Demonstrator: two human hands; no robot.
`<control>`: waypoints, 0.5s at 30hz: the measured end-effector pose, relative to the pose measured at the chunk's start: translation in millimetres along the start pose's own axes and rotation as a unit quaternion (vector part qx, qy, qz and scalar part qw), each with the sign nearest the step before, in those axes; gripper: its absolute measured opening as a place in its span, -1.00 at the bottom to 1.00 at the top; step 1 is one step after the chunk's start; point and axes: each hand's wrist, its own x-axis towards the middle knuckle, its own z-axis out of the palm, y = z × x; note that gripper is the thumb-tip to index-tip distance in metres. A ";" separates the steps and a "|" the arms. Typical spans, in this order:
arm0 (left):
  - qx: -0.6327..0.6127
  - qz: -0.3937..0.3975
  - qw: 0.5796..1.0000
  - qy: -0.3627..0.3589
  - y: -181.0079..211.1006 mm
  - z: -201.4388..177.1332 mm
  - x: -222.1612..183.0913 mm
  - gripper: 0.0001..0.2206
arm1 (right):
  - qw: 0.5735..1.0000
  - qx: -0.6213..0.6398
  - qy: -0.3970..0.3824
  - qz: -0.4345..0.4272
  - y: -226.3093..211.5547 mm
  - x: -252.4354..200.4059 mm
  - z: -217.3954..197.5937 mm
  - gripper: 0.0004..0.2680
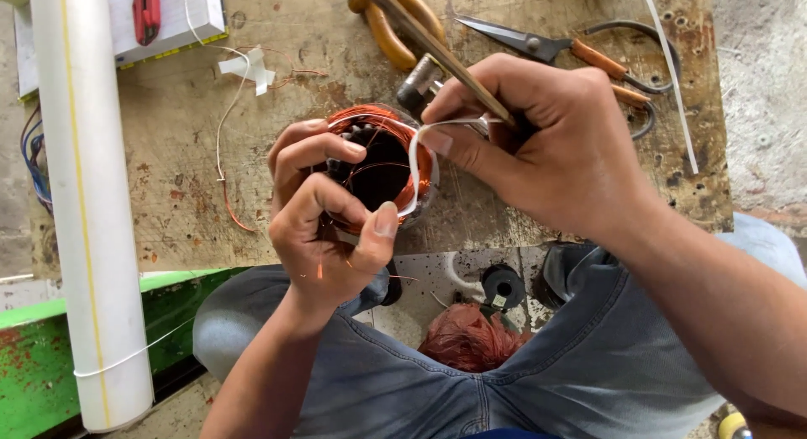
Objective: Securing the copper windings of an electric motor stator by cutting and inserting plastic insulation strips into the slots.
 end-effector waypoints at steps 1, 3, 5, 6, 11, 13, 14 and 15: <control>0.000 0.006 1.000 0.001 -0.5 -0.1 -0.2 -0.78 | 1.000 -0.007 0.000 0.004 -0.6 -0.9 1.0 -0.86; 0.000 0.011 1.000 0.007 -2.3 0.7 -0.5 -0.78 | 1.000 -0.017 -0.005 0.005 -3.9 -1.1 -0.9 -0.78; -0.013 0.023 1.000 0.013 -5.6 0.0 -1.7 -0.82 | 0.991 0.018 -0.089 0.099 -10.1 1.1 -3.9 -0.63; -0.011 0.022 1.000 0.020 -4.9 -0.4 -0.7 -0.82 | 0.991 0.016 -0.095 0.095 -10.1 -2.3 -2.7 -0.63; -0.018 0.032 0.999 0.011 -3.4 -4.4 0.7 -0.83 | 0.974 0.152 -0.037 0.161 -16.4 -18.8 16.2 -0.58; -0.023 0.033 0.999 0.018 -2.7 -4.0 0.7 -0.83 | 0.976 0.145 -0.033 0.157 -15.3 -20.8 18.4 -0.59; -0.029 0.035 0.999 0.020 -2.3 -3.9 1.7 -0.83 | 0.977 0.141 -0.024 0.155 -14.9 -21.6 19.2 -0.60; -0.029 0.036 0.999 0.024 -2.2 -5.1 1.1 -0.83 | 0.978 0.139 -0.027 0.153 -13.1 -24.6 22.6 -0.60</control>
